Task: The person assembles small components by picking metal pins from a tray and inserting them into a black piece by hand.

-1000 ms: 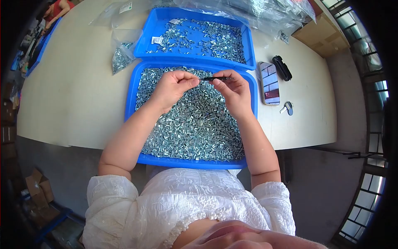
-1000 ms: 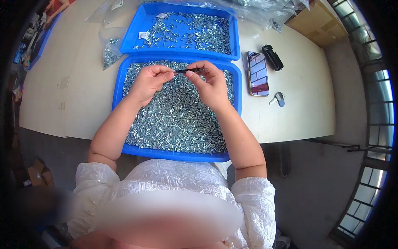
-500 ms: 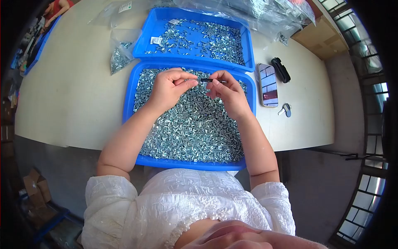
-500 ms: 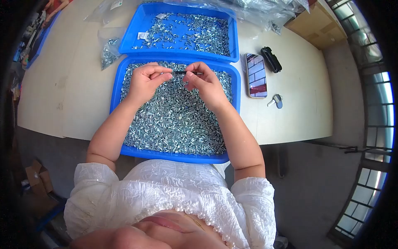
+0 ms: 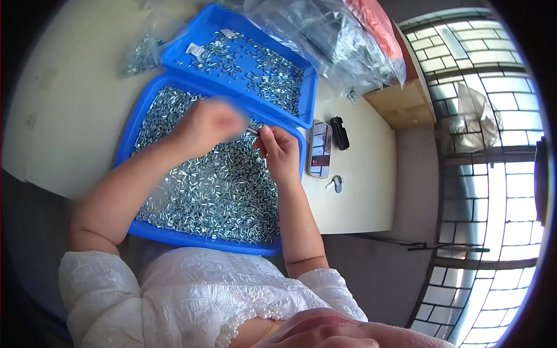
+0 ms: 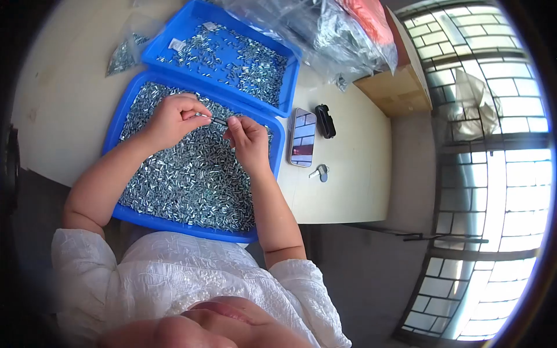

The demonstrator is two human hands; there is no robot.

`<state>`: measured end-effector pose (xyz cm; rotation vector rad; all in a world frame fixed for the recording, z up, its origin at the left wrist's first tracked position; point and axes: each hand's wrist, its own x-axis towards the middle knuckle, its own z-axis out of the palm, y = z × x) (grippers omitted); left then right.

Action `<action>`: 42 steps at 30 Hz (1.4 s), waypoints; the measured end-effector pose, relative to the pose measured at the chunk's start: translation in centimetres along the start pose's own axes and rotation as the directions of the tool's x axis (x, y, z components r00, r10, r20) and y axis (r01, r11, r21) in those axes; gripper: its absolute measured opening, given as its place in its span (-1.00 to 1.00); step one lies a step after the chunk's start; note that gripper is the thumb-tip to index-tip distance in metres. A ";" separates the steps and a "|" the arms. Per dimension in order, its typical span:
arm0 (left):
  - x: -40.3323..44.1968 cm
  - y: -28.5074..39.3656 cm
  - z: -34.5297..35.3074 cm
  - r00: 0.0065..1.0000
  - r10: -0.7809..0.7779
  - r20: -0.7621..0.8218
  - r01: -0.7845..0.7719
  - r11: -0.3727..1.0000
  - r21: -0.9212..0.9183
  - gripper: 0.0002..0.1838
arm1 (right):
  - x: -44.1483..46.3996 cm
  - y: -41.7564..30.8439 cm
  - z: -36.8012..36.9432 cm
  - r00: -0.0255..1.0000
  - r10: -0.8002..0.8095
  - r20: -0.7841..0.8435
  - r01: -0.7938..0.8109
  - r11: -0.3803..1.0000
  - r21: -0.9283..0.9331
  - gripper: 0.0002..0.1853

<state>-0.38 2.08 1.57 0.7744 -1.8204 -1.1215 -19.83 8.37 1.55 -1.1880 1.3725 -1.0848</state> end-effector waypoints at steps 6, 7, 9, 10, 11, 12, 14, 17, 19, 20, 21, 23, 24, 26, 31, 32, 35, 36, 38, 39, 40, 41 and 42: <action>0.0 -0.2 0.0 0.999 0.046 0.024 -0.046 0.998 0.029 -0.90 | 0.1 0.5 1.9 0.964 -0.247 -0.099 0.248 0.969 0.003 -0.87; 0.1 -0.3 0.0 0.998 0.049 0.025 -0.050 0.998 0.031 -0.90 | 0.0 0.6 1.5 0.981 -0.184 -0.059 0.178 0.979 -0.097 -0.88; 0.0 -0.3 0.0 0.999 0.030 0.043 -0.031 0.999 0.018 -0.90 | -0.2 0.3 0.9 0.993 -0.113 -0.030 0.105 0.976 -0.191 -0.88; 0.0 -0.2 -0.1 0.998 0.027 0.050 -0.028 0.999 0.022 -0.90 | -0.2 -0.1 0.9 0.999 -0.034 -0.017 0.031 0.983 -0.178 -0.88; 0.0 0.0 -0.1 0.998 0.008 0.064 -0.011 0.999 0.043 -0.90 | -0.3 -0.3 1.0 0.999 0.046 -0.004 -0.046 0.985 -0.165 -0.89; 0.0 0.2 -0.1 0.997 -0.009 0.076 0.004 0.998 0.065 -0.90 | -0.4 -0.1 1.3 0.999 0.048 -0.007 -0.048 0.986 -0.158 -0.89; 0.1 -0.2 0.0 0.996 -0.009 0.085 0.005 0.999 0.052 -0.90 | -0.4 0.2 2.0 0.970 -0.233 -0.074 0.205 0.941 -0.268 -0.82; 0.1 -0.4 0.0 0.995 0.011 0.097 -0.016 0.999 0.047 -0.89 | -0.2 0.2 1.0 0.997 -0.079 0.003 0.076 0.948 -0.308 -0.85; 0.1 -0.4 -0.1 0.994 0.034 0.107 -0.040 0.997 0.059 -0.89 | -0.3 0.0 1.1 0.999 0.045 0.028 -0.033 0.944 -0.330 -0.87; 0.1 -0.5 -0.1 0.994 0.035 0.108 -0.043 0.996 0.078 -0.89 | -0.4 -0.2 1.5 0.999 0.046 0.029 -0.034 0.945 -0.325 -0.87; 0.1 -0.5 0.0 0.993 0.036 0.110 -0.047 0.994 0.097 -0.88 | -0.6 -0.4 2.2 0.997 -0.072 -0.011 0.067 0.963 -0.259 -0.87; 0.1 -0.7 0.1 0.993 0.050 0.107 -0.060 0.994 0.089 -0.88 | -0.6 -0.4 2.4 0.981 -0.187 -0.059 0.173 0.966 -0.192 -0.87; 0.1 -0.7 0.1 0.993 0.065 0.103 -0.073 0.994 0.078 -0.88 | -0.6 -0.5 2.1 0.980 -0.200 -0.012 0.187 0.936 -0.299 -0.89; 0.1 -0.4 -0.1 0.992 0.066 0.112 -0.077 0.993 0.090 -0.88 | -0.7 -0.4 1.6 0.978 -0.205 0.031 0.200 0.897 -0.394 -0.90; 0.1 -0.2 -0.1 0.990 0.060 0.125 -0.077 0.988 0.136 -0.88 | -0.8 -0.9 2.5 0.973 -0.222 -0.065 0.198 0.943 -0.266 -0.88; 0.1 -0.2 -0.1 0.991 0.039 0.125 -0.055 0.991 0.125 -0.88 | -0.8 -0.7 2.4 0.973 -0.220 -0.072 0.195 0.947 -0.253 -0.88; 0.1 0.5 -0.2 0.991 0.032 0.131 -0.047 0.992 0.115 -0.88 | -0.8 -0.2 1.5 0.981 -0.189 0.046 0.192 0.910 -0.368 -0.86; 0.2 0.7 -0.4 0.991 0.052 0.124 -0.065 0.993 0.102 -0.88 | -0.7 -0.1 1.3 0.981 -0.192 0.033 0.191 0.918 -0.346 -0.86; 0.2 0.5 -0.4 0.985 0.073 0.157 -0.096 0.986 0.139 -0.88 | -0.5 0.2 1.3 0.977 -0.202 0.074 0.213 0.873 -0.438 -0.86; 0.1 0.5 -0.3 0.989 0.039 0.146 -0.060 0.988 0.143 -0.88 | -1.0 -1.0 1.9 0.976 -0.217 0.027 0.213 0.912 -0.352 -0.85; 0.1 0.8 -0.3 0.991 0.004 0.136 -0.024 0.989 0.148 -0.88 | -1.0 -0.8 2.0 0.975 -0.223 0.005 0.212 0.921 -0.327 -0.85; 0.2 1.3 -0.3 0.990 -0.020 0.141 -0.002 0.988 0.153 -0.88 | -0.8 -0.5 1.8 0.961 -0.275 0.021 0.266 0.903 -0.337 -0.85; 0.2 1.4 -0.2 0.985 -0.024 0.172 -0.007 0.984 0.176 -0.88 | -0.7 -0.1 1.5 0.944 -0.327 0.034 0.318 0.883 -0.345 -0.84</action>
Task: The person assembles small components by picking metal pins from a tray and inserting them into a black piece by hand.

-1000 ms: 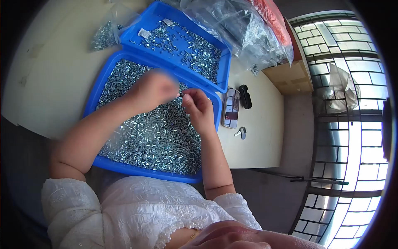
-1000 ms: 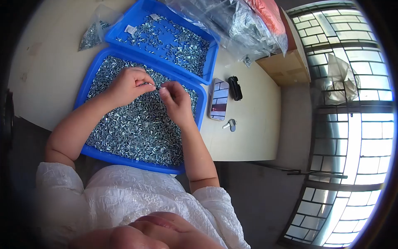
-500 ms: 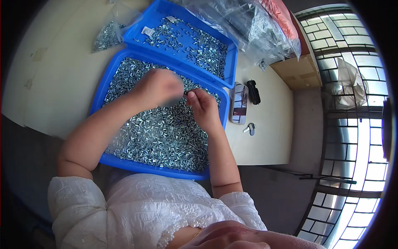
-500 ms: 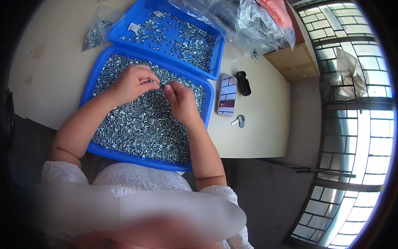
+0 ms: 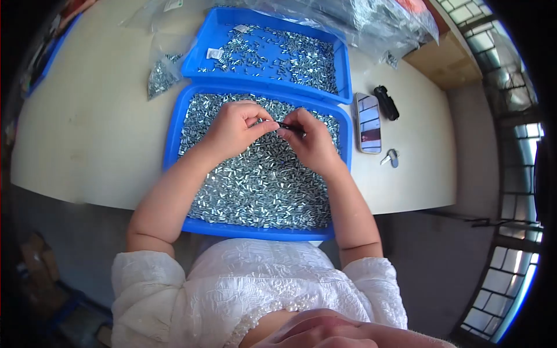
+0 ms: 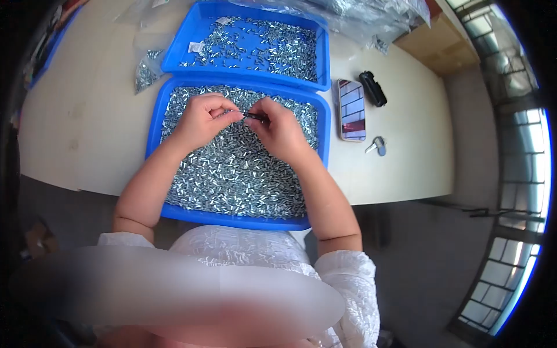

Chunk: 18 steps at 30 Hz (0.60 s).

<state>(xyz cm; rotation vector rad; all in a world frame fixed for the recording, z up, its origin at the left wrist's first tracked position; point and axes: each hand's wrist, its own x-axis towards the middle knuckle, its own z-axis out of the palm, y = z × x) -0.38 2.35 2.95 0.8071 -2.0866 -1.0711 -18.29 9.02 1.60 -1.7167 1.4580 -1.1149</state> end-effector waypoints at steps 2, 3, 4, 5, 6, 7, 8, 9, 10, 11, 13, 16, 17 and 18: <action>0.0 -0.4 0.3 0.999 -0.021 -0.043 0.020 1.000 -0.012 -0.87 | 0.0 -0.1 -0.5 0.998 0.060 -0.002 -0.060 0.998 -0.017 -0.83; 0.1 -0.7 0.3 0.998 0.041 -0.054 -0.041 0.999 0.005 -0.86 | 0.1 0.1 -0.6 0.999 -0.037 0.011 0.038 0.994 -0.103 -0.83; 0.1 -0.6 0.3 0.999 0.043 -0.013 -0.043 0.999 0.034 -0.86 | 0.3 0.2 -0.6 0.991 -0.130 0.028 0.133 0.973 -0.189 -0.83; 0.1 -0.4 0.4 0.998 0.047 -0.038 -0.046 0.999 0.027 -0.85 | 0.2 -0.1 -0.8 0.995 -0.093 0.046 0.100 0.979 -0.180 -0.82; 0.1 -0.3 0.5 0.996 0.054 -0.065 -0.052 0.998 0.024 -0.85 | 0.1 -0.6 -0.9 0.996 -0.093 0.005 0.093 0.985 -0.148 -0.82; 0.2 -0.7 0.5 0.995 0.081 -0.059 -0.078 0.995 0.058 -0.82 | 0.2 -1.0 -1.0 0.999 -0.052 0.007 0.053 0.992 -0.112 -0.82; 0.2 -0.9 0.5 0.996 0.086 -0.018 -0.084 0.992 0.094 -0.82 | 0.1 -1.1 -1.0 1.000 -0.011 0.013 0.012 0.997 -0.071 -0.83; 0.1 -0.7 0.6 1.000 0.022 -0.020 -0.020 0.997 0.074 -0.81 | 0.0 -0.6 -0.9 1.000 -0.031 -0.001 0.031 0.999 -0.041 -0.84; 0.0 -0.6 0.6 0.999 -0.042 -0.024 0.043 0.997 0.057 -0.81 | 0.0 -0.3 -0.9 0.997 -0.071 -0.008 0.070 0.993 -0.093 -0.85; 0.0 -0.8 0.5 0.994 -0.108 0.012 0.108 0.994 0.030 -0.82 | 0.1 0.0 -0.9 0.994 -0.107 -0.023 0.104 0.987 -0.119 -0.85; -0.1 -1.2 1.0 0.989 -0.148 0.006 0.148 0.989 0.009 -0.84 | -0.1 0.3 -0.7 0.988 -0.129 -0.083 0.119 0.986 -0.119 -0.86; 0.0 -0.9 1.0 0.981 -0.196 -0.006 0.196 0.981 -0.014 -0.89 | -0.2 0.5 -0.7 0.982 -0.166 -0.089 0.150 0.975 -0.161 -0.85; 0.0 -1.2 1.0 0.992 -0.126 -0.014 0.126 0.992 0.003 -0.89 | -0.2 0.5 -0.7 0.986 -0.147 -0.075 0.130 0.973 -0.189 -0.84; 0.0 -1.2 1.0 0.998 -0.056 -0.025 0.056 0.998 0.014 -0.89 | -0.2 0.6 -0.6 0.990 -0.127 -0.055 0.112 0.969 -0.221 -0.84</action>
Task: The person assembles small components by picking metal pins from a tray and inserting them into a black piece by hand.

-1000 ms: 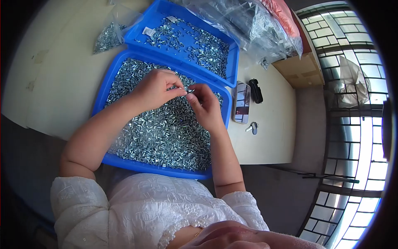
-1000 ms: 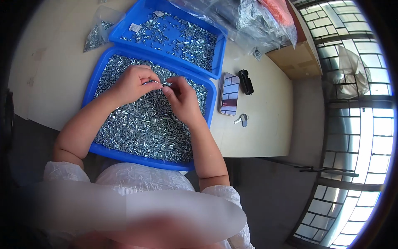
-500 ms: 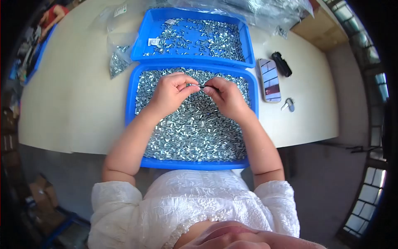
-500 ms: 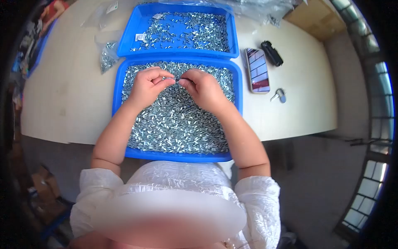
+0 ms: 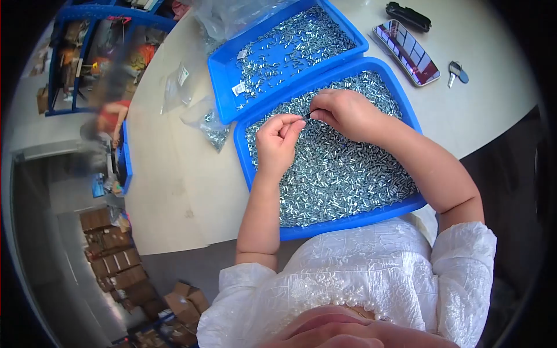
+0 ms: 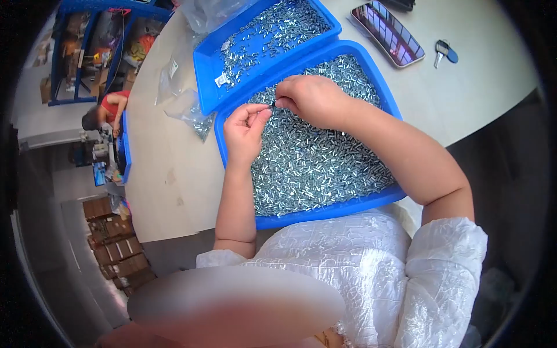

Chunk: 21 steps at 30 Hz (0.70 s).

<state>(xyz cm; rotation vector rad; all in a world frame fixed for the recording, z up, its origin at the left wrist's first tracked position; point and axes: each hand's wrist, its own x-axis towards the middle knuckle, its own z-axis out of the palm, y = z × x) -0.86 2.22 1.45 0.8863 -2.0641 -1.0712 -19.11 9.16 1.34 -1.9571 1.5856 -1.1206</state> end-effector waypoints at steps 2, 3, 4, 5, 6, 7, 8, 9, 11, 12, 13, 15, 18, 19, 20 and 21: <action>0.0 0.1 0.0 0.999 0.036 0.003 -0.036 0.998 0.051 -0.91 | -0.1 0.0 0.1 1.000 0.017 -0.010 -0.017 1.000 -0.006 -0.83; 0.0 0.0 0.0 1.000 -0.019 0.003 0.019 0.999 0.031 -0.91 | -0.1 0.1 0.1 1.000 0.024 -0.005 -0.025 0.999 -0.024 -0.83; -0.1 -0.1 -0.1 0.997 -0.077 0.003 0.077 0.997 0.009 -0.92 | 0.0 0.1 0.2 1.000 0.025 -0.007 -0.025 0.999 -0.020 -0.83; -0.1 -0.1 -0.1 0.997 -0.077 0.004 0.077 0.997 0.011 -0.92 | 0.0 0.2 0.2 1.000 0.014 -0.007 -0.014 1.000 -0.028 -0.84; -0.1 0.1 0.0 0.998 -0.058 0.002 0.057 0.998 0.040 -0.92 | 0.0 0.2 0.2 1.000 0.004 -0.006 -0.004 0.999 -0.038 -0.85; -0.1 0.1 0.0 0.999 -0.039 -0.001 0.039 0.997 0.067 -0.91 | -0.1 0.1 0.2 1.000 0.006 -0.004 -0.006 0.999 -0.037 -0.85; -0.1 0.1 0.1 0.999 -0.041 -0.003 0.041 0.997 0.063 -0.91 | -0.1 -0.1 0.1 1.000 -0.007 -0.021 0.007 1.000 0.009 -0.87; -0.2 0.0 0.0 0.997 -0.076 -0.003 0.076 0.997 0.018 -0.90 | -0.1 -0.3 0.0 0.999 -0.020 -0.036 0.022 0.998 0.053 -0.87; -0.2 0.1 0.1 0.994 -0.110 -0.008 0.109 0.993 -0.036 -0.88 | -0.1 -0.3 0.0 0.998 -0.046 -0.049 0.049 0.997 0.055 -0.86; -0.1 0.4 0.1 0.993 -0.118 -0.001 0.118 0.988 -0.097 -0.91 | -0.1 -0.3 0.0 0.995 -0.069 -0.072 0.074 0.995 0.064 -0.83; -0.1 0.7 0.2 0.992 -0.127 0.008 0.127 0.980 -0.157 -0.93 | -0.1 -0.3 0.0 0.996 -0.069 -0.064 0.073 0.996 0.060 -0.83; -0.1 0.5 0.2 0.998 -0.068 0.002 0.067 0.986 -0.152 -0.90 | 0.0 -0.3 -0.1 0.996 -0.053 -0.075 0.059 0.995 0.075 -0.82; -0.2 0.1 0.1 0.993 -0.118 0.027 0.121 0.981 -0.150 -0.89 | 0.0 -0.4 -0.1 0.996 -0.055 -0.063 0.059 0.997 0.055 -0.82; -0.1 0.2 0.4 0.984 -0.177 -0.005 0.175 0.975 -0.138 -0.88 | 0.0 -0.3 0.0 0.995 -0.072 -0.074 0.077 0.995 0.068 -0.83; 0.0 0.2 0.4 0.983 -0.183 -0.022 0.177 0.970 -0.164 -0.88 | 0.1 -0.3 0.0 0.996 -0.077 -0.047 0.080 0.995 0.052 -0.83; 0.0 0.2 0.2 0.982 -0.190 0.007 0.188 0.965 -0.184 -0.88 | 0.1 -0.4 0.0 0.997 -0.063 -0.051 0.066 0.996 0.066 -0.83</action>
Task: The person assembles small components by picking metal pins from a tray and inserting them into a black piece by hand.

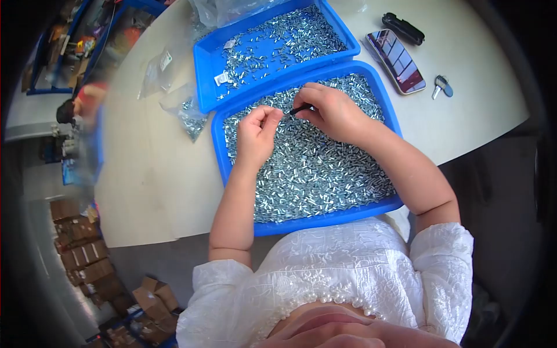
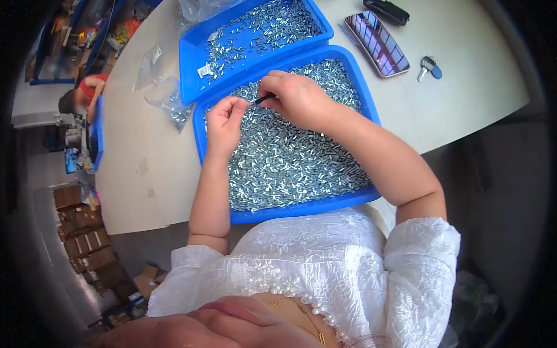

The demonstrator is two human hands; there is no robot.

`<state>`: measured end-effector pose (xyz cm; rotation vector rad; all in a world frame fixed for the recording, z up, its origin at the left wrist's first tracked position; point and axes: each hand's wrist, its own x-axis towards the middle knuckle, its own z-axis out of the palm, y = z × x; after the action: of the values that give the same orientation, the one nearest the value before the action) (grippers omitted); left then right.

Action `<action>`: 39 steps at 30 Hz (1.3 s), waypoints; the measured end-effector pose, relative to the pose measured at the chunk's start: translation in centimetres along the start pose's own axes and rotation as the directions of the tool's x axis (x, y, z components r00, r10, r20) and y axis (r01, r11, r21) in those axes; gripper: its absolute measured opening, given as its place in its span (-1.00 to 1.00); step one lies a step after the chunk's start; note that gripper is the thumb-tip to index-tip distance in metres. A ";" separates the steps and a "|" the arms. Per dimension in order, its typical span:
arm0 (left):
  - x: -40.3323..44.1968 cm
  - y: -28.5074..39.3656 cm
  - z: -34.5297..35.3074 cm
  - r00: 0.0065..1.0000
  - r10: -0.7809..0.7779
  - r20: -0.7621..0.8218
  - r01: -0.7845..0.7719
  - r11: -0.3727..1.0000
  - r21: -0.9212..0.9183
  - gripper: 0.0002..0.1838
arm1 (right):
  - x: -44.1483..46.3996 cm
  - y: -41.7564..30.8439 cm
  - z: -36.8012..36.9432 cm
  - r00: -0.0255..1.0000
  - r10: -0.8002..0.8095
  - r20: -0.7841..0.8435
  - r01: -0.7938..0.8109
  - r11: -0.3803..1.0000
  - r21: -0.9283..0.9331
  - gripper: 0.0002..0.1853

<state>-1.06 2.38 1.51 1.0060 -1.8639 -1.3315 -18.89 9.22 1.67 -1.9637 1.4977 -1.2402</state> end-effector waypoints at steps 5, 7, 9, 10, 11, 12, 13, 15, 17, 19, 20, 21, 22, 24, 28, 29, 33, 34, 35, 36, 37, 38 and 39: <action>-0.3 0.5 -0.3 0.996 0.090 -0.009 -0.088 0.986 0.140 -0.85 | 0.3 -0.4 -0.1 1.000 0.026 0.009 -0.027 0.999 0.028 -0.84; -0.2 0.1 -0.3 0.998 0.063 -0.029 -0.061 0.995 0.083 -0.86 | 0.3 -0.4 -0.2 1.000 0.009 0.027 -0.009 1.000 0.019 -0.84; -0.1 0.1 -0.2 1.000 0.016 0.005 -0.016 0.997 0.078 -0.85 | 0.4 -0.5 -0.2 0.999 0.041 0.000 -0.041 0.999 -0.001 -0.83; 0.1 -0.3 -0.1 0.997 0.077 -0.019 -0.075 0.996 0.052 -0.86 | 0.3 -0.7 -0.3 0.999 0.035 0.010 -0.035 0.999 -0.011 -0.83; 0.1 -0.2 -0.1 0.996 0.084 -0.026 -0.083 0.996 0.045 -0.86 | 0.3 -0.8 -0.4 0.997 0.074 0.024 -0.074 0.997 0.007 -0.84; -0.1 0.5 -0.3 0.992 0.124 -0.031 -0.120 0.988 0.093 -0.85 | 0.4 -0.9 -0.4 0.993 0.113 0.033 -0.114 0.993 0.028 -0.84; -0.2 0.8 -0.4 0.987 0.157 -0.028 -0.151 0.978 0.144 -0.85 | 0.5 -0.8 -0.4 0.993 0.112 0.029 -0.113 0.993 0.028 -0.84; 0.0 0.3 -0.6 0.969 0.247 -0.021 -0.239 0.954 0.182 -0.83 | 0.5 -0.7 -0.3 0.996 0.083 0.035 -0.082 0.997 -0.012 -0.84; 0.0 -0.1 -0.5 0.974 0.228 -0.001 -0.224 0.955 0.195 -0.82 | 0.4 -0.6 -0.2 0.996 0.085 0.030 -0.085 0.996 -0.011 -0.84; -0.1 0.6 -0.5 0.988 0.154 -0.011 -0.150 0.973 0.177 -0.83 | 0.4 -0.6 -0.2 0.996 0.084 0.032 -0.084 0.996 -0.016 -0.84; -0.2 0.9 -0.5 0.997 0.077 -0.019 -0.073 0.984 0.161 -0.85 | 0.4 -0.7 -0.3 0.996 0.088 0.029 -0.088 0.996 -0.012 -0.84; -0.1 0.9 -0.5 0.996 0.080 -0.025 -0.075 0.985 0.155 -0.85 | 0.5 -0.8 -0.3 0.996 0.091 0.026 -0.091 0.996 -0.009 -0.84; -0.1 0.8 -0.5 0.988 0.156 -0.019 -0.149 0.968 0.203 -0.85 | 0.5 -0.8 -0.3 0.996 0.087 0.033 -0.087 0.996 -0.014 -0.84; -0.1 0.6 -0.5 0.973 0.230 -0.018 -0.219 0.945 0.245 -0.85 | 0.4 -0.9 -0.2 0.995 0.101 0.014 -0.101 0.995 -0.003 -0.85; 0.1 -0.1 -0.4 0.993 0.120 -0.017 -0.118 0.988 0.099 -0.85 | 0.6 -0.9 -0.5 0.996 0.083 0.029 -0.083 0.996 -0.015 -0.86; 0.0 0.0 -0.5 0.999 0.049 0.014 -0.050 0.997 0.066 -0.87 | 0.6 -1.0 -0.5 0.994 0.104 0.033 -0.104 0.994 -0.017 -0.86; 0.0 0.5 -0.6 0.966 0.258 0.016 -0.256 0.942 0.218 -0.87 | 0.7 -0.9 -0.3 0.994 0.100 0.033 -0.100 0.995 -0.021 -0.86; 0.0 0.4 -0.6 0.966 0.257 0.009 -0.253 0.944 0.213 -0.87 | 0.6 -0.9 -0.3 0.994 0.099 0.042 -0.098 0.995 -0.025 -0.86; 0.1 0.2 -0.6 0.972 0.233 0.011 -0.231 0.953 0.194 -0.87 | 0.6 -1.0 -0.3 0.992 0.117 0.040 -0.116 0.993 -0.009 -0.86; 0.2 0.3 -0.6 0.977 0.211 0.015 -0.210 0.962 0.176 -0.87 | 0.7 -1.0 -0.3 0.990 0.133 0.037 -0.133 0.991 0.007 -0.86; 0.1 0.5 -0.7 0.978 0.209 0.010 -0.208 0.963 0.173 -0.87 | 0.7 -0.9 -0.2 0.990 0.132 0.043 -0.133 0.991 0.004 -0.86; -0.1 0.8 -0.8 0.987 0.156 0.029 -0.159 0.971 0.176 -0.87 | 0.6 -0.8 -0.2 0.991 0.127 0.036 -0.127 0.992 -0.006 -0.86; -0.2 1.1 -0.9 0.993 0.104 0.048 -0.111 0.977 0.181 -0.88 | 0.6 -0.8 -0.2 0.992 0.121 0.028 -0.121 0.993 -0.015 -0.86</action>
<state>-0.49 2.32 2.80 0.9610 -2.0695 -1.1403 -18.55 8.98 2.55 -1.8611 1.5892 -1.1492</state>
